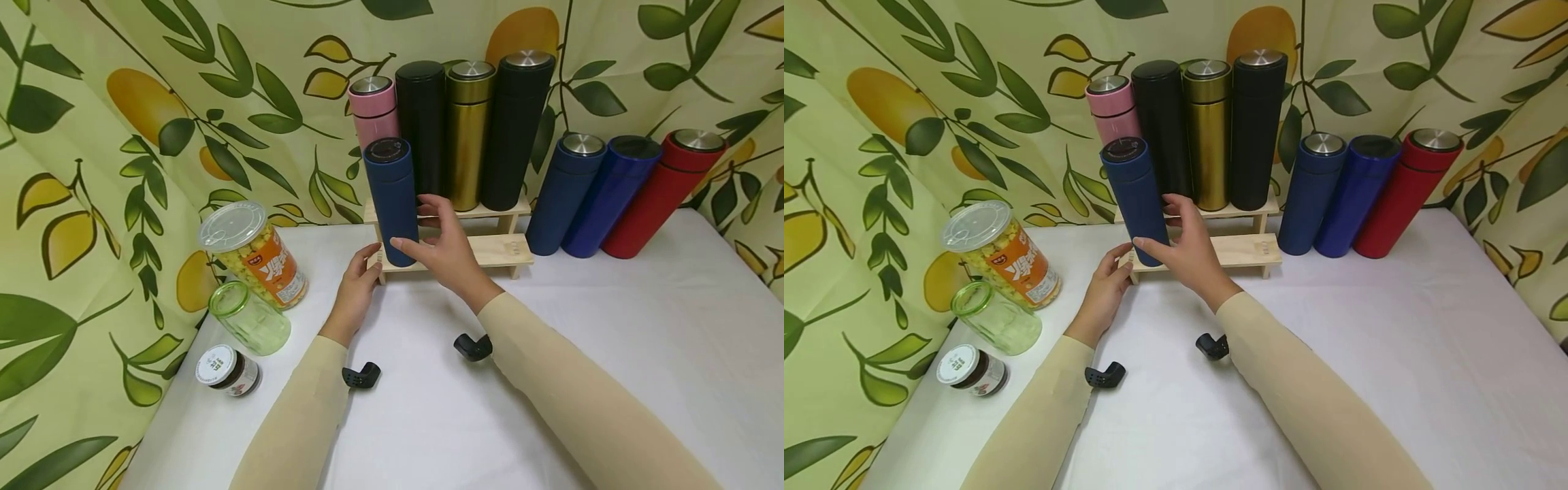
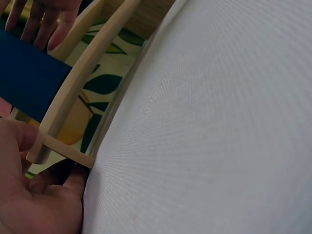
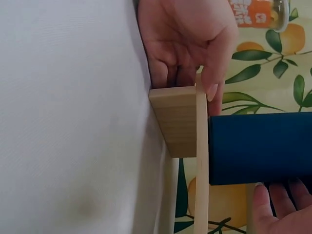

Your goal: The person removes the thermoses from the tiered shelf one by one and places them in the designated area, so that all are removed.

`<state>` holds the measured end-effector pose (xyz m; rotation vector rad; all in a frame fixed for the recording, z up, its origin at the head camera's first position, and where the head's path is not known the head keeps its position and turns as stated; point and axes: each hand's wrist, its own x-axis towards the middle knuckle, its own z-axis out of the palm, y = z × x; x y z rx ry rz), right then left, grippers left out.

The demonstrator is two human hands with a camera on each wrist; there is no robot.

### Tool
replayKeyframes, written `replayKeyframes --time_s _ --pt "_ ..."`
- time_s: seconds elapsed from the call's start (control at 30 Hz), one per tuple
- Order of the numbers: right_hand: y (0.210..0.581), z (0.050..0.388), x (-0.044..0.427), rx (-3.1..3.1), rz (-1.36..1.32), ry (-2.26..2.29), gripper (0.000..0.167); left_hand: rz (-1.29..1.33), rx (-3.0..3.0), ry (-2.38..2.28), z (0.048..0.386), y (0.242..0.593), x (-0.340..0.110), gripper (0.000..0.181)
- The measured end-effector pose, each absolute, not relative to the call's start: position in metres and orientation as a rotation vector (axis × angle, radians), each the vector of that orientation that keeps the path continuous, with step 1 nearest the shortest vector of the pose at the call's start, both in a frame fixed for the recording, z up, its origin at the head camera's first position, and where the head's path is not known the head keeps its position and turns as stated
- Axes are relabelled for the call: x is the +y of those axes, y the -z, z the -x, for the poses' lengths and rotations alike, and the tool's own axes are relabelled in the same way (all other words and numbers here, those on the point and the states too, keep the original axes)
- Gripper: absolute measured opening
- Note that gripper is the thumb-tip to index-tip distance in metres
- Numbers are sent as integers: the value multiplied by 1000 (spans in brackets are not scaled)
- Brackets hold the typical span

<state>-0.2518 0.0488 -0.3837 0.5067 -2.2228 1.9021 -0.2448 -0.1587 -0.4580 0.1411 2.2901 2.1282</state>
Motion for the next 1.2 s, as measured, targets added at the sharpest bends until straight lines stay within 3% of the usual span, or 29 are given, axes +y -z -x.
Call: replayKeyframes --time_s 1.2 --pt "385 260 33 -2221 -470 -1767 80 -127 2256 -2172 247 459 -159 46"
